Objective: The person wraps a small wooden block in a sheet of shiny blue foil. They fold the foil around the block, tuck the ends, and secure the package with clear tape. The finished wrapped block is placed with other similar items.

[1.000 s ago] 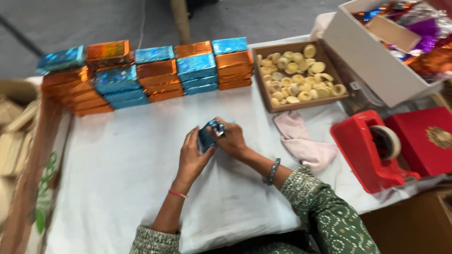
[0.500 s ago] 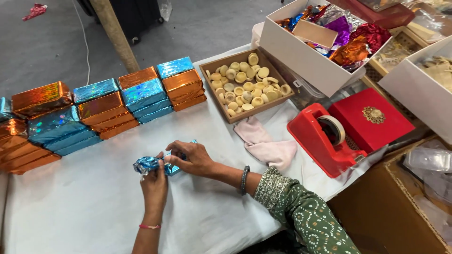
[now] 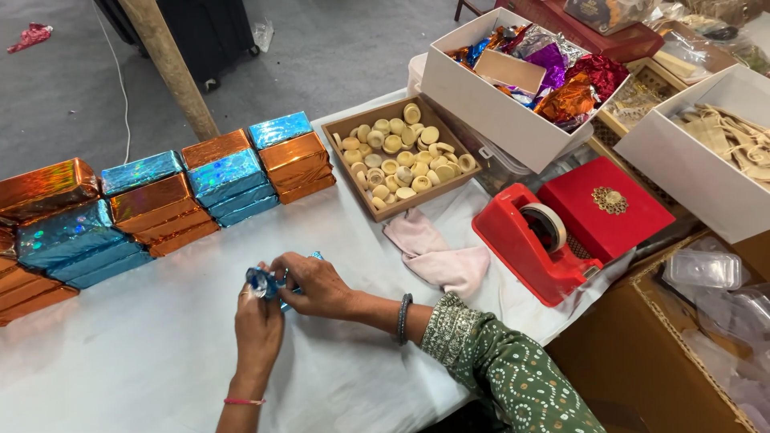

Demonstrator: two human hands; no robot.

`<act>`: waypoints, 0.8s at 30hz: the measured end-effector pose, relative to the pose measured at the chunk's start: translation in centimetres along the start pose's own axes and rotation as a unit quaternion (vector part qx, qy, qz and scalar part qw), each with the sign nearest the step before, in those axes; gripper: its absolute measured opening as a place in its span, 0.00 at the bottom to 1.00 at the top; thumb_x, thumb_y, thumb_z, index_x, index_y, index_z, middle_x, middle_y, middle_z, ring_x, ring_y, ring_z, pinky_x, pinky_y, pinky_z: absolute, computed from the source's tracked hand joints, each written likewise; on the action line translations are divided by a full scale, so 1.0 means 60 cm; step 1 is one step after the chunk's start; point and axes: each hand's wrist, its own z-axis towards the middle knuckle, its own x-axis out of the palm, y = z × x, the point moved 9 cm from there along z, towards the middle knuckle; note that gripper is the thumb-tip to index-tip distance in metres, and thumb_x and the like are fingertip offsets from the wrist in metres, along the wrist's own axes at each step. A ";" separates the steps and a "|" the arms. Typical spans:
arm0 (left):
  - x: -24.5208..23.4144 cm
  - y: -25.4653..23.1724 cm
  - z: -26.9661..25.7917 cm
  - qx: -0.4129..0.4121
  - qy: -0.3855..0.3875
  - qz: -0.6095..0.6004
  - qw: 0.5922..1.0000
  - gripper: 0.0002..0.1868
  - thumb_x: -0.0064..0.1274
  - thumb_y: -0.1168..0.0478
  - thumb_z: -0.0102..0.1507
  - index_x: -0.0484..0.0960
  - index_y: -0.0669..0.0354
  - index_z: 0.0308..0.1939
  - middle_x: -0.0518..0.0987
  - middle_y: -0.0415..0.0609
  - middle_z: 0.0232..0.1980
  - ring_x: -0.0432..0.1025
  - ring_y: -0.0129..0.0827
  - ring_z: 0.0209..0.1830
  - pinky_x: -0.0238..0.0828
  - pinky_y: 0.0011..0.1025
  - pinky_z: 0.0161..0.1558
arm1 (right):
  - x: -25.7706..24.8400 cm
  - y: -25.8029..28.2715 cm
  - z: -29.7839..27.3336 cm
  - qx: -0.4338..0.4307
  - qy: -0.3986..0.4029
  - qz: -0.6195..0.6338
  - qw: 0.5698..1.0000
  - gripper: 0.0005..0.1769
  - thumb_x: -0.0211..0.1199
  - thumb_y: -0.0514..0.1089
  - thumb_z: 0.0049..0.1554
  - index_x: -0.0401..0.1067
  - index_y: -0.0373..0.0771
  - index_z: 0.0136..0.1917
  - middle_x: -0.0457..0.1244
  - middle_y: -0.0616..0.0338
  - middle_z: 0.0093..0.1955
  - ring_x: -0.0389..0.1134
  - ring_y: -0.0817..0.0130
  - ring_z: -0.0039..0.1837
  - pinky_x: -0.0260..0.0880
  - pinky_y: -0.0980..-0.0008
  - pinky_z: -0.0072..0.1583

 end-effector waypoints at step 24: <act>0.068 0.064 0.004 -0.001 0.015 -0.069 0.998 0.23 0.46 0.65 0.69 0.70 0.67 0.68 0.72 0.61 0.66 0.65 0.50 0.67 0.62 0.41 0.68 | -0.002 -0.096 -0.006 0.113 -0.040 0.359 0.926 0.28 0.42 0.28 0.49 0.57 0.35 0.64 0.60 0.52 0.62 0.66 0.65 0.64 0.68 0.68 0.63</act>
